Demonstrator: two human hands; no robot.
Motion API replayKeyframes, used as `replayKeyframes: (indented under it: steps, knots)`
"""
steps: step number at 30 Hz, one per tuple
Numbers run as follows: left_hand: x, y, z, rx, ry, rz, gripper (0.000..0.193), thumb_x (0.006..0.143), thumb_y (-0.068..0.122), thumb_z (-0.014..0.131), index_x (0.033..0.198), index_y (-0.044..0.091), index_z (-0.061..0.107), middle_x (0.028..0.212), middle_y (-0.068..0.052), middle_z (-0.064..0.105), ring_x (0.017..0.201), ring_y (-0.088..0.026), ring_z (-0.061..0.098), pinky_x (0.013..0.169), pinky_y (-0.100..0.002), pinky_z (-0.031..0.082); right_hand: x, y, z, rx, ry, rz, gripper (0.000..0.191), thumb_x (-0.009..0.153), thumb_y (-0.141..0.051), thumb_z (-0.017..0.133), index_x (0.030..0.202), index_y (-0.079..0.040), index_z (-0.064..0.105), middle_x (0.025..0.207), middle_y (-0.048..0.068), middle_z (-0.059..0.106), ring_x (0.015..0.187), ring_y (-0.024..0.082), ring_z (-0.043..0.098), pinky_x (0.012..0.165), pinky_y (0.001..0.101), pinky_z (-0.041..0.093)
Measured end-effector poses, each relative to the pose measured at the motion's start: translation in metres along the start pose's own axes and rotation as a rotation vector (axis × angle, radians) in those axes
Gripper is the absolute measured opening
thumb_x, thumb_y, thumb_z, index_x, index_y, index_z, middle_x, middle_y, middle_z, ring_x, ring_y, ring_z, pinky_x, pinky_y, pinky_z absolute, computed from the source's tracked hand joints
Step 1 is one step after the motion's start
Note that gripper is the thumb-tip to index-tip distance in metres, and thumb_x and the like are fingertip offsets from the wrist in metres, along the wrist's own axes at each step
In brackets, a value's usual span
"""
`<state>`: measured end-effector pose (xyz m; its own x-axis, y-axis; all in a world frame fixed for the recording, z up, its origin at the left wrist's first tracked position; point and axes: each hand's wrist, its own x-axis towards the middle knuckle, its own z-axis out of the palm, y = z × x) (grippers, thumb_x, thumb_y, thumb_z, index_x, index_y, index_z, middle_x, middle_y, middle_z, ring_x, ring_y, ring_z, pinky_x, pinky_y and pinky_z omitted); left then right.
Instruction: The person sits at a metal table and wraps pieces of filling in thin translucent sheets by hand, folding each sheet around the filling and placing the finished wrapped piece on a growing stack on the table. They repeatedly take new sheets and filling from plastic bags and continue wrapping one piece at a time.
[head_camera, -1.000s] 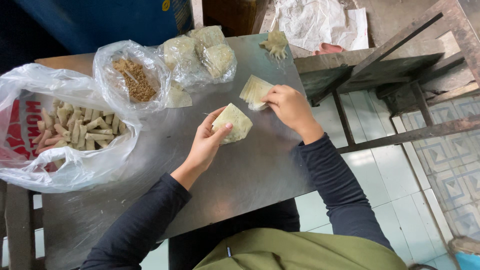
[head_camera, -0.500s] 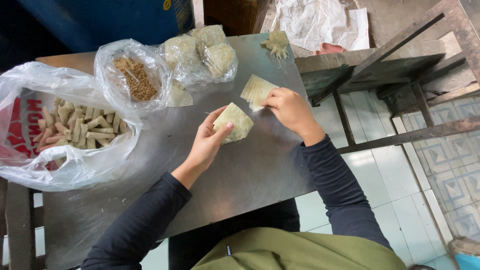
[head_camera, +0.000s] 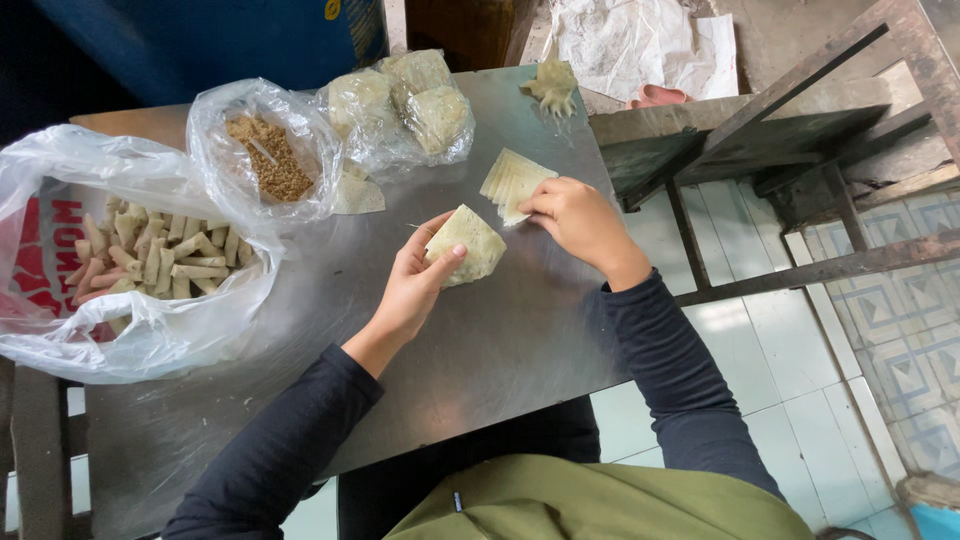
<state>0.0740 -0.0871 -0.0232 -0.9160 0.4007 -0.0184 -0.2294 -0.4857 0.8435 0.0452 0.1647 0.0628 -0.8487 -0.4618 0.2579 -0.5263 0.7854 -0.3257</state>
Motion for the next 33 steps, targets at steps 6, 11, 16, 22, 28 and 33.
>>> replayKeyframes:
  steps: [6,11,16,22,28,33]
  knots:
    - [0.000,-0.002,-0.006,-0.159,-0.045,-0.053,0.059,0.105,0.029,0.054,0.154,-0.002,0.041,0.139,-0.013,0.060,0.124,-0.016,0.062,0.103,-0.033,0.051,0.005,-0.029,-0.012,0.286,0.043,-0.004,0.039,0.084,-0.025,0.084,0.114,-0.004,0.071,0.106,0.011,0.071,0.091,0.025,0.068,0.078,0.0355,0.054]
    - [0.003,-0.007,-0.013,-0.066,-0.102,-0.012,0.070,0.095,0.012,0.058,0.159,0.000,0.032,0.143,-0.015,0.056,0.126,-0.019,0.059,0.106,-0.035,0.047,0.002,-0.062,0.004,0.432,0.015,-0.123,0.037,0.082,-0.017,0.083,0.114,-0.004,0.069,0.107,0.009,0.067,0.091,0.022,0.068,0.080,0.0319,0.055]
    - [0.002,-0.005,-0.011,0.044,-0.117,0.005,0.075,0.092,0.006,0.063,0.159,-0.001,0.030,0.146,-0.014,0.052,0.129,-0.019,0.056,0.109,-0.034,0.047,0.002,-0.053,0.009,0.559,-0.045,-0.063,0.021,0.090,-0.003,0.077,0.111,-0.004,0.075,0.103,0.007,0.071,0.092,0.018,0.070,0.081,0.0302,0.056]
    - [-0.002,0.008,-0.004,0.125,-0.114,-0.006,0.080,0.092,0.018,0.073,0.158,-0.001,0.032,0.147,-0.014,0.051,0.131,-0.019,0.056,0.107,-0.033,0.049,0.001,-0.045,0.011,0.769,-0.094,0.015,0.021,0.089,0.006,0.073,0.108,-0.001,0.076,0.101,0.005,0.071,0.091,0.013,0.070,0.080,0.0274,0.058]
    - [0.000,0.006,-0.001,0.137,-0.104,0.020,0.070,0.097,0.018,0.068,0.156,-0.002,0.036,0.145,-0.014,0.054,0.129,-0.018,0.057,0.106,-0.032,0.049,0.000,-0.041,0.012,0.774,-0.097,0.032,0.018,0.091,0.006,0.072,0.107,-0.001,0.075,0.100,0.005,0.071,0.091,0.011,0.069,0.080,0.0265,0.058]
    - [0.001,0.001,-0.003,0.062,-0.072,0.021,0.062,0.099,0.015,0.065,0.154,-0.002,0.041,0.140,-0.011,0.059,0.124,-0.015,0.059,0.105,-0.031,0.050,-0.003,-0.022,0.021,0.780,0.002,0.178,0.017,0.096,-0.001,0.070,0.113,-0.001,0.073,0.096,0.004,0.069,0.087,0.009,0.064,0.079,0.0249,0.053]
